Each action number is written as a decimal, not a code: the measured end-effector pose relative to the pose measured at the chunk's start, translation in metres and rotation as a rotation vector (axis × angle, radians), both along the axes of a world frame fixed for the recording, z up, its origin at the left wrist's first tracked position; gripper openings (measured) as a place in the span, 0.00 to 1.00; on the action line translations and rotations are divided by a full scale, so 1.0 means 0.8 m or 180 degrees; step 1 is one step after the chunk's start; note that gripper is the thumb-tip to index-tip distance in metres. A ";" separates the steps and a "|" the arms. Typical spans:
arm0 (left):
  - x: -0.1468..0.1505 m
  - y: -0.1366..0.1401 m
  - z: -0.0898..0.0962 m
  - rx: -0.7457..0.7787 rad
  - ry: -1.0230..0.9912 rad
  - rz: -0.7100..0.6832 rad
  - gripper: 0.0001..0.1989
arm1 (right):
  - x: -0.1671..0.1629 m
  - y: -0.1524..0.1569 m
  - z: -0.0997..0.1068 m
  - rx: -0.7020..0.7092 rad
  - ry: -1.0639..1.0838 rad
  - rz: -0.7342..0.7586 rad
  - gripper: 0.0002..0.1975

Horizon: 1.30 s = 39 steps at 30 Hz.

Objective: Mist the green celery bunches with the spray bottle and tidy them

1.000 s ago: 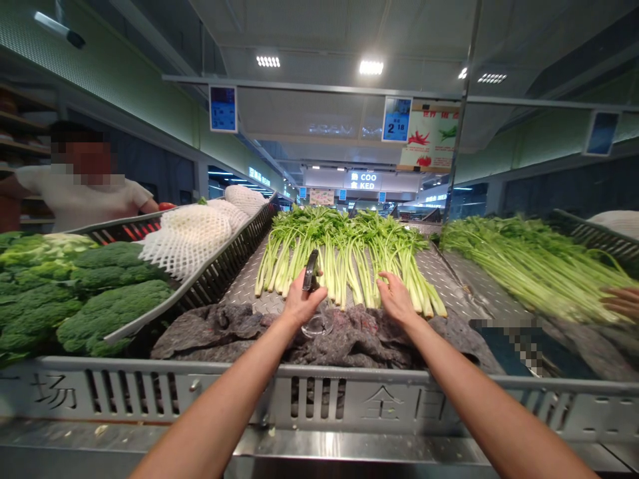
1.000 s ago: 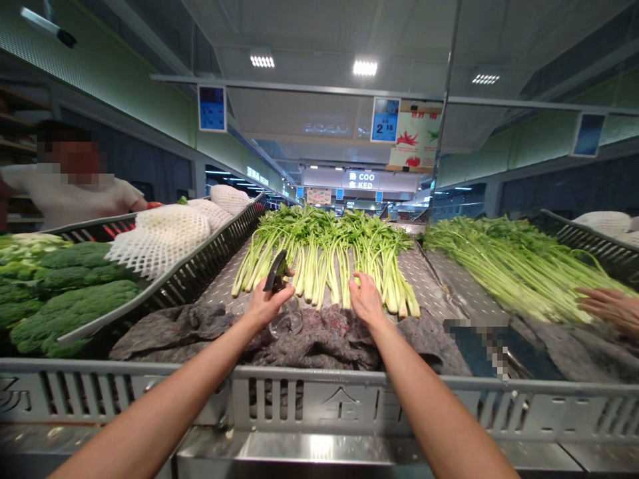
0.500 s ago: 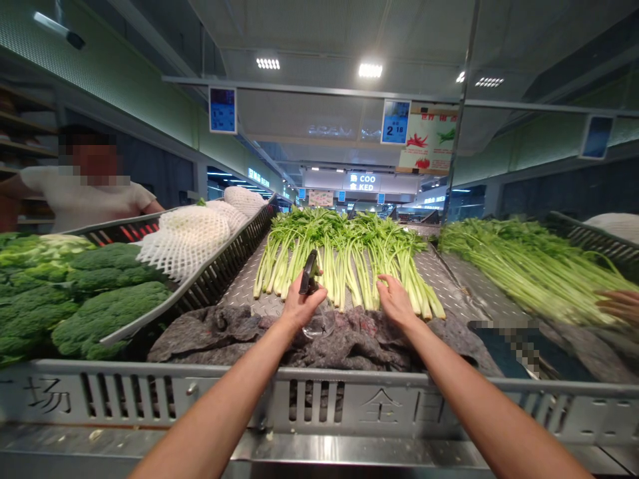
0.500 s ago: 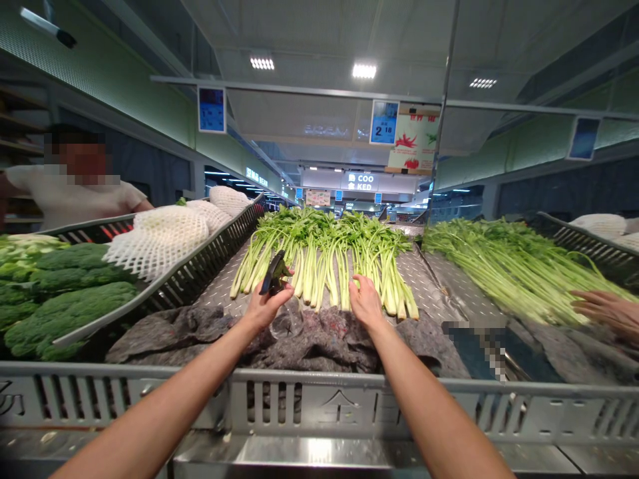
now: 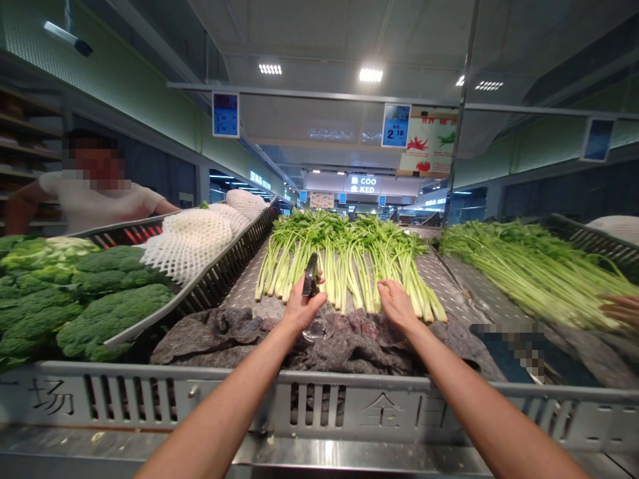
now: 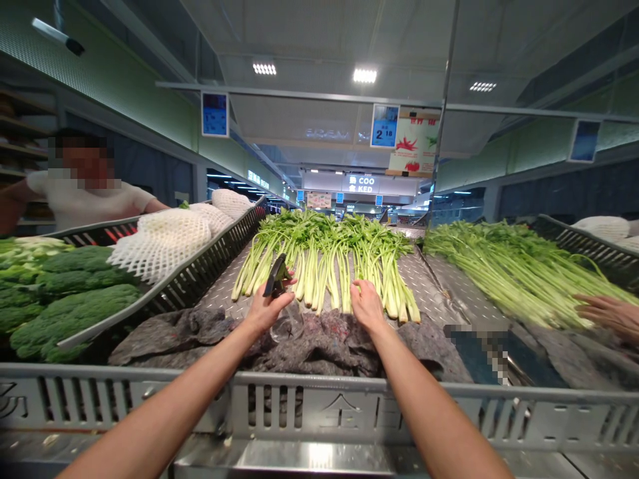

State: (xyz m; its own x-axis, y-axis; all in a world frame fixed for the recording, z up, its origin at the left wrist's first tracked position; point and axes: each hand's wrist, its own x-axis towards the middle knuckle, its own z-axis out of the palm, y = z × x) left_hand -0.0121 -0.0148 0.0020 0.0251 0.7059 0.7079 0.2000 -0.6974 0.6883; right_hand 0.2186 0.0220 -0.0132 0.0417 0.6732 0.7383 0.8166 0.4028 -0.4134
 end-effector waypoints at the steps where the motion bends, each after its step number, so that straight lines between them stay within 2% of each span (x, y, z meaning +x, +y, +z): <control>1: 0.000 0.000 0.000 -0.0013 0.0019 0.0007 0.23 | 0.000 0.000 0.000 -0.0011 -0.0016 0.0003 0.16; 6: 0.004 -0.007 0.002 0.0058 0.0181 0.0034 0.19 | 0.000 -0.001 0.002 -0.0083 -0.0067 -0.0010 0.17; 12: 0.010 -0.017 0.006 0.0014 0.0521 -0.0001 0.20 | 0.001 0.000 0.001 -0.0079 -0.0093 -0.0018 0.17; 19: 0.008 -0.014 0.003 0.0007 0.0433 -0.0056 0.21 | 0.002 0.001 0.000 -0.0037 -0.0115 -0.0020 0.17; 22: 0.006 -0.012 0.006 0.0086 0.0234 0.0131 0.19 | 0.002 0.002 0.000 -0.0073 -0.0118 -0.0029 0.17; 26: -0.003 -0.004 0.011 0.0160 -0.0572 0.0706 0.17 | 0.002 0.002 0.001 -0.0105 -0.0128 -0.0044 0.17; 29: -0.009 0.001 0.013 0.0038 -0.0951 0.0888 0.14 | 0.002 0.000 0.001 -0.0083 -0.0148 -0.0044 0.16; 35: -0.004 -0.009 0.012 0.0082 -0.0219 0.0849 0.12 | 0.002 0.001 0.000 -0.0060 -0.0110 -0.0019 0.16; 39: -0.001 -0.011 0.009 0.0171 0.0075 0.0781 0.14 | 0.002 0.002 -0.001 -0.0023 -0.0108 -0.0030 0.16</control>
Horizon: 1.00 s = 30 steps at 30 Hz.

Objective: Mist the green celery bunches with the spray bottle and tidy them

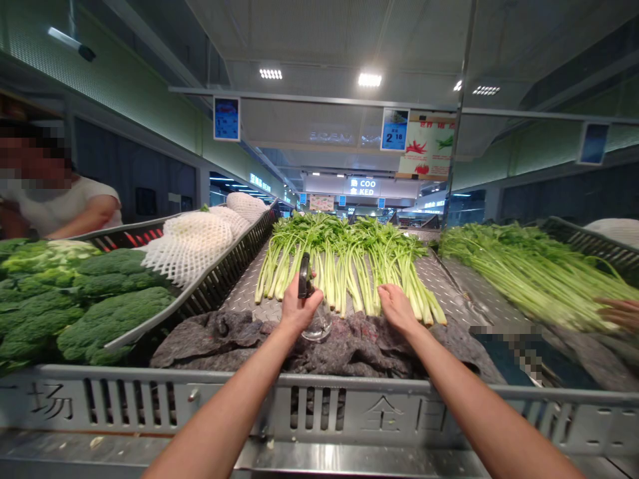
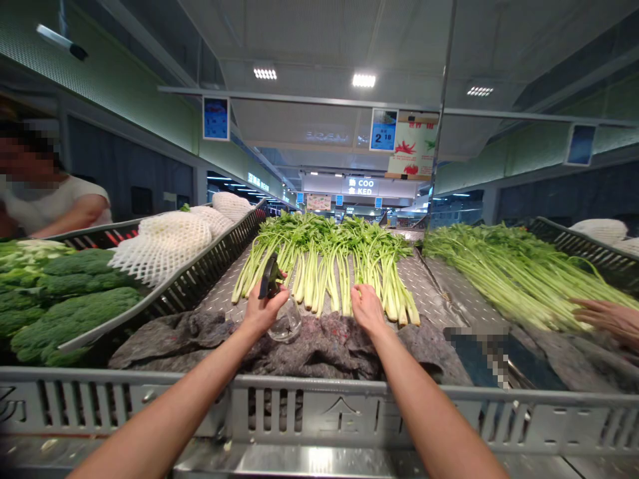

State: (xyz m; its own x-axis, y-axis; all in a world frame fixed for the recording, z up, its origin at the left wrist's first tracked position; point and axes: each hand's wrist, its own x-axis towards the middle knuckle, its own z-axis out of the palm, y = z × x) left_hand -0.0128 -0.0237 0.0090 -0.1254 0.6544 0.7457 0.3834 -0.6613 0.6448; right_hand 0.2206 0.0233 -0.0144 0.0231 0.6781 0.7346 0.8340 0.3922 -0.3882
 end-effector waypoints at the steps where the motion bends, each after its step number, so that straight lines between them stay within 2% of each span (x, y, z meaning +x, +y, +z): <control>1: 0.000 0.001 -0.001 -0.0007 0.0025 -0.0022 0.15 | 0.000 0.000 0.000 0.0005 -0.0003 -0.0006 0.16; 6: 0.000 0.003 -0.005 -0.0020 0.0122 -0.0197 0.18 | -0.002 -0.003 0.001 -0.0037 0.0016 -0.0026 0.16; 18: 0.020 -0.016 0.002 -0.0256 0.0458 -0.0740 0.17 | -0.003 -0.005 0.004 -0.0214 -0.0021 -0.0044 0.16; 22: 0.021 -0.016 0.001 -0.0264 0.0493 -0.0808 0.16 | -0.003 -0.005 0.004 -0.0217 -0.0043 -0.0051 0.16; 30: 0.015 -0.013 0.000 -0.0240 0.0391 -0.0832 0.19 | -0.002 -0.003 0.004 -0.0265 -0.0030 -0.0039 0.17</control>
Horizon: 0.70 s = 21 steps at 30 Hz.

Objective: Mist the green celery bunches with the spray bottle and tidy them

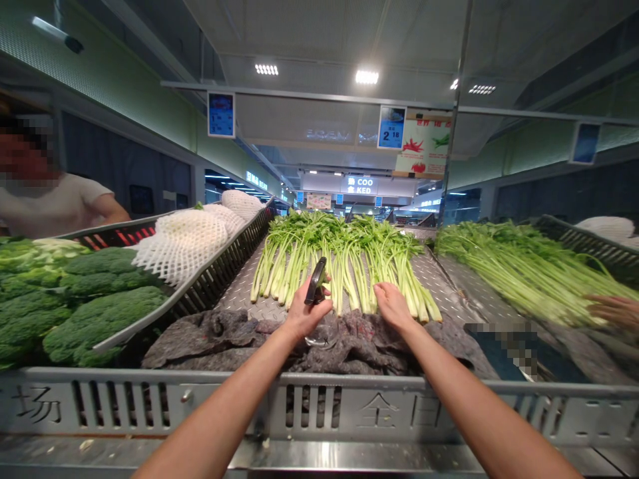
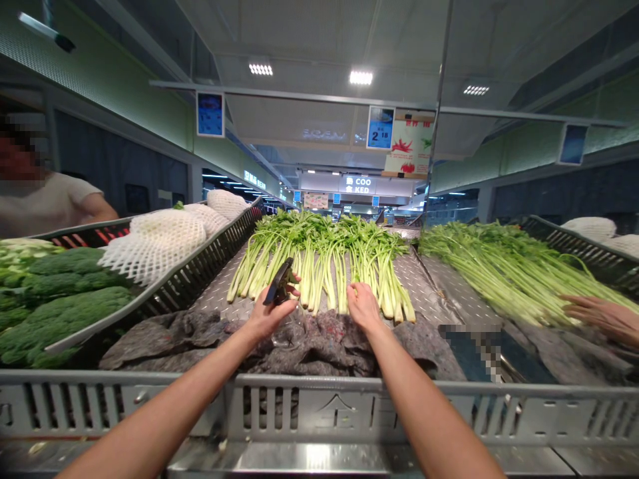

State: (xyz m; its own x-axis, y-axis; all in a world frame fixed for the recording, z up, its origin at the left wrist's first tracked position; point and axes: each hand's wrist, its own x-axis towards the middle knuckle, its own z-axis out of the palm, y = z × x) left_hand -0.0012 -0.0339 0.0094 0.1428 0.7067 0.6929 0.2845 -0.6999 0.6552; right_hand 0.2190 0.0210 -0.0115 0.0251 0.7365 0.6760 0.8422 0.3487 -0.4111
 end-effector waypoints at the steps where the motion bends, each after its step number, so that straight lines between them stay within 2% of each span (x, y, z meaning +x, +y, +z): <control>1: -0.001 0.002 -0.001 0.0015 -0.0025 0.0011 0.19 | 0.000 -0.001 0.000 -0.0024 0.0002 0.0000 0.17; 10: 0.001 -0.003 0.002 -0.0148 -0.0028 -0.0025 0.19 | -0.001 -0.004 0.002 -0.0118 0.0022 -0.0012 0.18; 13: 0.000 -0.002 0.002 -0.0060 -0.0049 0.0021 0.19 | -0.001 -0.003 0.002 -0.0120 0.0040 -0.0009 0.18; 17: -0.005 0.007 -0.001 0.0132 -0.0213 0.0424 0.18 | 0.000 -0.001 0.001 -0.0108 0.0026 0.0006 0.18; 21: -0.011 0.016 -0.003 0.0131 -0.0273 0.0867 0.17 | 0.001 0.000 0.000 -0.0077 0.0028 0.0018 0.17</control>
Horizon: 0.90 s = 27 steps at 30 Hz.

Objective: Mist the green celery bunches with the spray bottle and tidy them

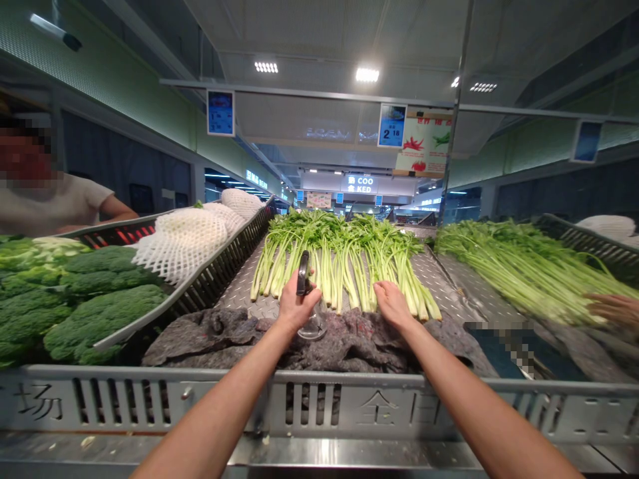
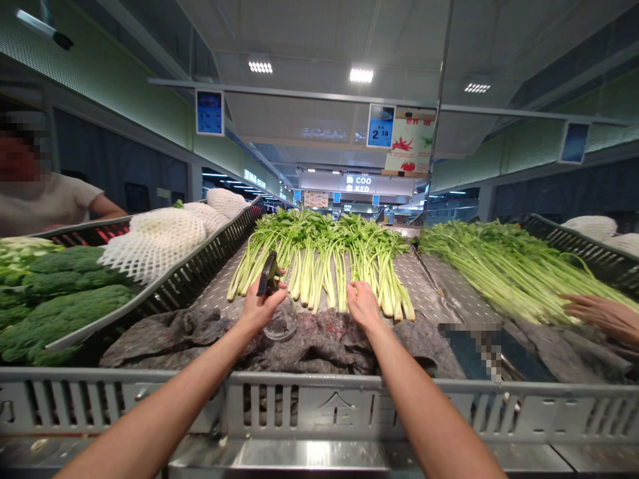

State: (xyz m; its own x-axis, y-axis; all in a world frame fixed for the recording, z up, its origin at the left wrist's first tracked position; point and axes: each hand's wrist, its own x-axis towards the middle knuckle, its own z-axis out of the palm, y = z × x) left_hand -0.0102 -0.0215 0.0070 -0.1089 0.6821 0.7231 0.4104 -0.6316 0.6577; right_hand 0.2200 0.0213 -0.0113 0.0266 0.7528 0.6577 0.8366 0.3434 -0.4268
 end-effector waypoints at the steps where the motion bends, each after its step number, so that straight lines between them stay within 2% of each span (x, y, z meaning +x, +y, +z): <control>1: -0.001 0.001 0.000 0.0004 -0.0026 0.0054 0.17 | 0.000 0.000 0.000 0.0006 0.0000 -0.0007 0.17; 6: -0.005 0.007 -0.002 0.0008 -0.0198 0.0327 0.16 | 0.001 0.001 0.000 0.0004 -0.0012 -0.0030 0.17; 9: -0.006 0.010 -0.003 -0.0028 -0.0246 0.0301 0.16 | 0.001 0.000 0.000 0.0035 -0.0019 -0.0032 0.17; 18: -0.003 0.006 -0.005 0.0006 0.0242 0.0250 0.16 | -0.001 -0.004 0.003 -0.0004 -0.0034 -0.0046 0.17; 27: -0.006 0.006 -0.002 -0.0004 0.0068 0.0622 0.15 | 0.000 -0.001 0.001 0.0060 -0.0082 -0.0049 0.17</control>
